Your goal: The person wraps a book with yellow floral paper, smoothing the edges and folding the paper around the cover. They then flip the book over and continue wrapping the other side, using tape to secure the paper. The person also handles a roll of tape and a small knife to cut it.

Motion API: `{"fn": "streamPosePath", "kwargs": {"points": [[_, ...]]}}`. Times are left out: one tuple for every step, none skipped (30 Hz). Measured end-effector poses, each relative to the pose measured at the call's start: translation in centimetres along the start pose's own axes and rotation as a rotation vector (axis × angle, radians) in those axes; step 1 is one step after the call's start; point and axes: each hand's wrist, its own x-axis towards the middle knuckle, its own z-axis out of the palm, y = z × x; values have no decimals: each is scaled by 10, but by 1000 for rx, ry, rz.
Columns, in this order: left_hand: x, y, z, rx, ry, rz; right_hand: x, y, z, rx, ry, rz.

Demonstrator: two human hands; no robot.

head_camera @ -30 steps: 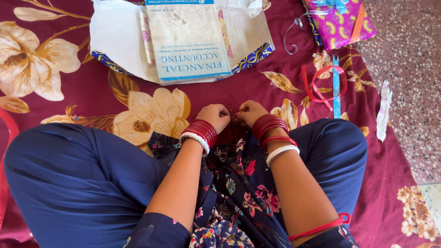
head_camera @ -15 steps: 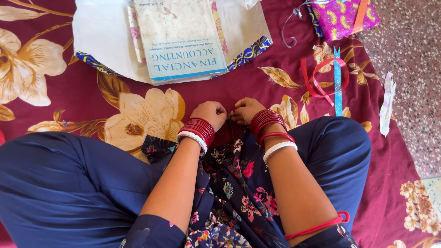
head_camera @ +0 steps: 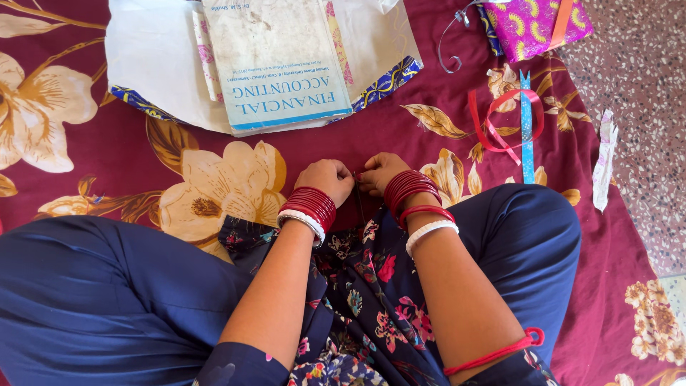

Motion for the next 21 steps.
{"fn": "streamPosePath", "kwargs": {"points": [[0, 1, 0, 5, -1, -2, 0, -1, 0, 7, -7, 9], [0, 2, -1, 9, -3, -5, 0, -1, 0, 14, -13, 19], [1, 3, -1, 13, -4, -7, 1, -2, -1, 20, -20, 28], [2, 3, -1, 2, -4, -10, 2, -3, -2, 0, -18, 23], [3, 3, -1, -8, -5, -14, 4, -3, -1, -19, -17, 19], [3, 2, -1, -17, -6, -19, 5, -3, -1, -38, -17, 14], [3, 1, 0, -20, -6, -24, 7, -2, 1, -54, -12, 13], [4, 1, 0, -23, -6, -29, 8, -1, 1, -71, -7, 12], [5, 1, 0, -27, -6, -31, 10, -1, 1, -88, 1, 9], [6, 1, 0, -22, -9, -34, 11, 1, 1, -88, 4, -12], [7, 2, 0, -17, -11, -36, 12, 2, 1, -89, 8, -35], [8, 2, 1, -13, -13, -37, 13, 3, 1, -90, 12, -58], [8, 2, 1, -16, -17, -47, 14, 4, 2, -102, 15, -63], [8, 2, 2, -19, -20, -57, 14, 5, 3, -113, 18, -69], [8, 2, 2, -22, -22, -67, 14, 6, 5, -126, 20, -77], [7, 2, 4, 42, -17, -75, 12, 8, 8, -269, 104, -159], [7, 3, 7, 105, -10, -81, 9, 11, 13, -413, 190, -243], [7, 3, 10, 168, -2, -86, 8, 13, 15, -556, 276, -327], [7, 0, 11, 165, 1, -71, 7, 13, 15, -485, 232, -319], [7, -2, 12, 162, 4, -55, 6, 13, 13, -414, 188, -312], [8, -6, 14, 159, 8, -38, 5, 13, 11, -343, 144, -304]]}}
